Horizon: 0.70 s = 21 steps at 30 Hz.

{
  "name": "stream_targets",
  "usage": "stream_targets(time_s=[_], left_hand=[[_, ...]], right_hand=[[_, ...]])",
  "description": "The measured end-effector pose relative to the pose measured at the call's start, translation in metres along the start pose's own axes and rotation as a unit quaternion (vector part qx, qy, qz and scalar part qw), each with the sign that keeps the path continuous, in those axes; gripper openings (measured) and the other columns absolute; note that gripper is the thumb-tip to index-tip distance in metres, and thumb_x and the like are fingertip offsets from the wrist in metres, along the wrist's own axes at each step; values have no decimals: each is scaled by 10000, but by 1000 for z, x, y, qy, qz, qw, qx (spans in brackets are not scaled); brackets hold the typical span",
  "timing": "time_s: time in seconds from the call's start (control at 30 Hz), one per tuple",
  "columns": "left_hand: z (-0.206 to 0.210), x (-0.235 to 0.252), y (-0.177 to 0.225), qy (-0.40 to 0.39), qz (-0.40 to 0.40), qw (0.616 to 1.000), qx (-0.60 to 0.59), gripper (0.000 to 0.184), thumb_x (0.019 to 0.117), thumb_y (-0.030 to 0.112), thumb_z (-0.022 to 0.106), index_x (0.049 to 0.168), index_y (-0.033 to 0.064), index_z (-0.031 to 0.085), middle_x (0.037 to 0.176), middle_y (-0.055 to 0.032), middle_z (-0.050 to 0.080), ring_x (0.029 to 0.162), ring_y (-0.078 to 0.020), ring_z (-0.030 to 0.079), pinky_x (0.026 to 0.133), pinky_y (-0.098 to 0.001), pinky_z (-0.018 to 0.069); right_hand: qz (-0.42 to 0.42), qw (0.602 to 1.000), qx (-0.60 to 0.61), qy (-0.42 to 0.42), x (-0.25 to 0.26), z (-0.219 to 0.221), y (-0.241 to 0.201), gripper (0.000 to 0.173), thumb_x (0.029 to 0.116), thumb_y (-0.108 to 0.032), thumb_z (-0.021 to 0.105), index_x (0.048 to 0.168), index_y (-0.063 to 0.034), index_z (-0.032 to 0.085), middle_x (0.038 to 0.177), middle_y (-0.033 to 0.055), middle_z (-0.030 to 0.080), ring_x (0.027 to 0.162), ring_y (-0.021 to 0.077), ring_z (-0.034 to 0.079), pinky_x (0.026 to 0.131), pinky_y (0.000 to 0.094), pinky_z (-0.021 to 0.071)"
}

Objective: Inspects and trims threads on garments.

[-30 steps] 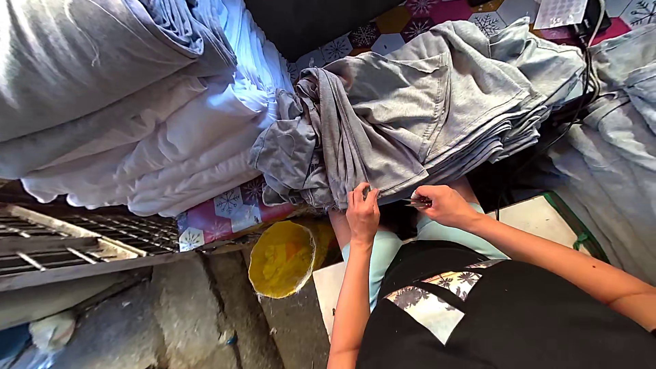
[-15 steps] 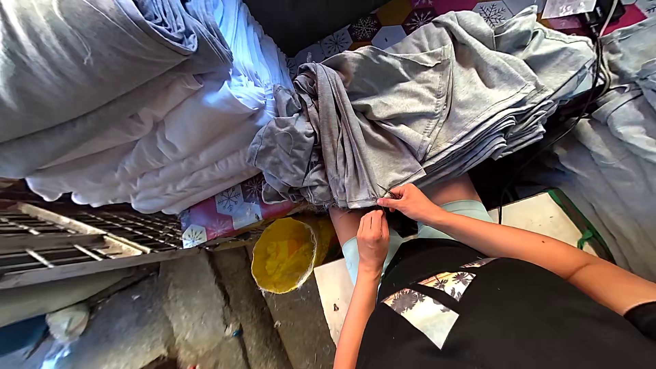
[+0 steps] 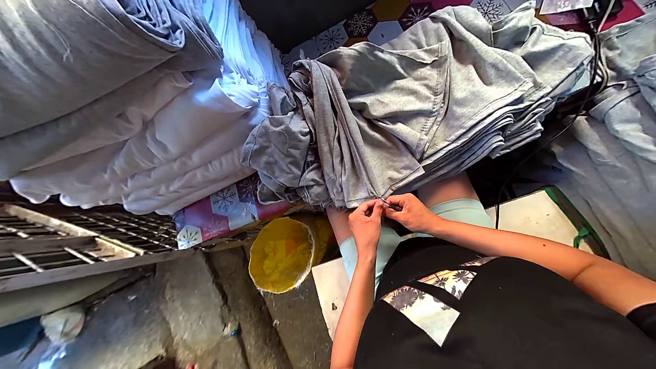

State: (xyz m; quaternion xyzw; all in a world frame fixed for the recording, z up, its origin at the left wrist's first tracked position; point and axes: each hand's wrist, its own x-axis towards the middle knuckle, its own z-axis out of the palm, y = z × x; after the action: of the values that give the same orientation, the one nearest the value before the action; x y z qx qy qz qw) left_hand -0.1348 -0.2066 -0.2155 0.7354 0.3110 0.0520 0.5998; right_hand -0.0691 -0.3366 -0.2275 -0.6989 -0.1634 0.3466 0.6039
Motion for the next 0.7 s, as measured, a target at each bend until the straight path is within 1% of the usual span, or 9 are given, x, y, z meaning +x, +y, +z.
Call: stream_targets(time_s=[0.1, 0.17, 0.23, 0.27, 0.3, 0.37, 0.5, 0.57, 0.7], left_hand=[[4, 4, -7, 15, -4, 999, -51, 64, 946, -2, 670, 900, -13, 714, 712, -16, 683, 621, -44, 628, 642, -223, 552], [1, 1, -9, 21, 20, 999, -20, 80, 975, 24, 639, 949, -22, 700, 765, -36, 703, 661, -56, 666, 668, -238, 586], [-3, -4, -7, 18, 33, 999, 7, 115, 1012, 45, 595, 998, -32, 679, 842, -69, 741, 728, -81, 713, 700, -252, 601], [-5, -7, -6, 18, 40, 999, 11, 124, 1020, 48, 580, 1009, -36, 671, 854, -74, 747, 739, -85, 720, 701, -249, 602], [-5, -10, -6, 19, 50, 999, 14, 128, 1023, 46, 568, 1013, -37, 666, 854, -72, 748, 738, -84, 720, 698, -242, 600], [-6, -14, -6, 23, 74, 997, 17, 140, 1025, 42, 546, 1012, -40, 658, 841, -65, 745, 728, -76, 717, 691, -231, 597], [-7, -19, -5, 40, 103, 993, 38, 149, 1020, 53, 554, 1014, -46, 666, 824, -52, 726, 718, -52, 699, 681, -220, 589], [-9, -19, -4, 46, 109, 992, 53, 146, 1012, 62, 571, 1003, -40, 674, 814, -50, 715, 707, -43, 683, 671, -209, 574], [-8, -19, -10, 53, 147, 985, 69, 134, 992, 53, 588, 970, -34, 687, 795, -42, 715, 692, -22, 668, 655, -185, 554]], right_hand=[[23, 999, 3, -25, 7, -5, 2, 177, 993, -143, 663, 865, -20, 673, 729, -16, 596, 671, 7, 536, 674, 217, 455], [21, 998, -10, -56, 8, -15, 1, 238, 1043, -244, 610, 953, -28, 652, 758, -16, 581, 688, 21, 530, 694, 228, 457], [17, 995, -47, -84, 6, -27, -2, 374, 1110, -302, 393, 1049, -21, 632, 725, -35, 496, 638, 36, 457, 640, 236, 405], [23, 993, -59, -95, 5, -32, -4, 439, 1123, -313, 310, 1060, -26, 636, 705, -45, 470, 609, 35, 435, 612, 228, 392], [31, 992, -67, -105, 4, -35, -6, 473, 1129, -316, 283, 1045, -29, 650, 683, -51, 457, 588, 35, 421, 598, 226, 385], [53, 987, -81, -128, 4, -36, -11, 488, 1131, -328, 308, 983, -44, 675, 653, -67, 448, 561, 23, 406, 582, 224, 373], [130, 975, -77, -165, 8, -30, -25, 520, 1131, -382, 340, 874, -63, 660, 630, -78, 457, 532, 14, 391, 549, 214, 350], [168, 969, -56, -173, 13, -28, -33, 549, 1127, -409, 346, 816, -75, 650, 586, -83, 451, 488, 10, 371, 502, 205, 324], [241, 954, 41, -175, 22, -30, -37, 550, 1111, -468, 371, 795, -102, 634, 522, -97, 430, 413, -7, 332, 421, 171, 274]])
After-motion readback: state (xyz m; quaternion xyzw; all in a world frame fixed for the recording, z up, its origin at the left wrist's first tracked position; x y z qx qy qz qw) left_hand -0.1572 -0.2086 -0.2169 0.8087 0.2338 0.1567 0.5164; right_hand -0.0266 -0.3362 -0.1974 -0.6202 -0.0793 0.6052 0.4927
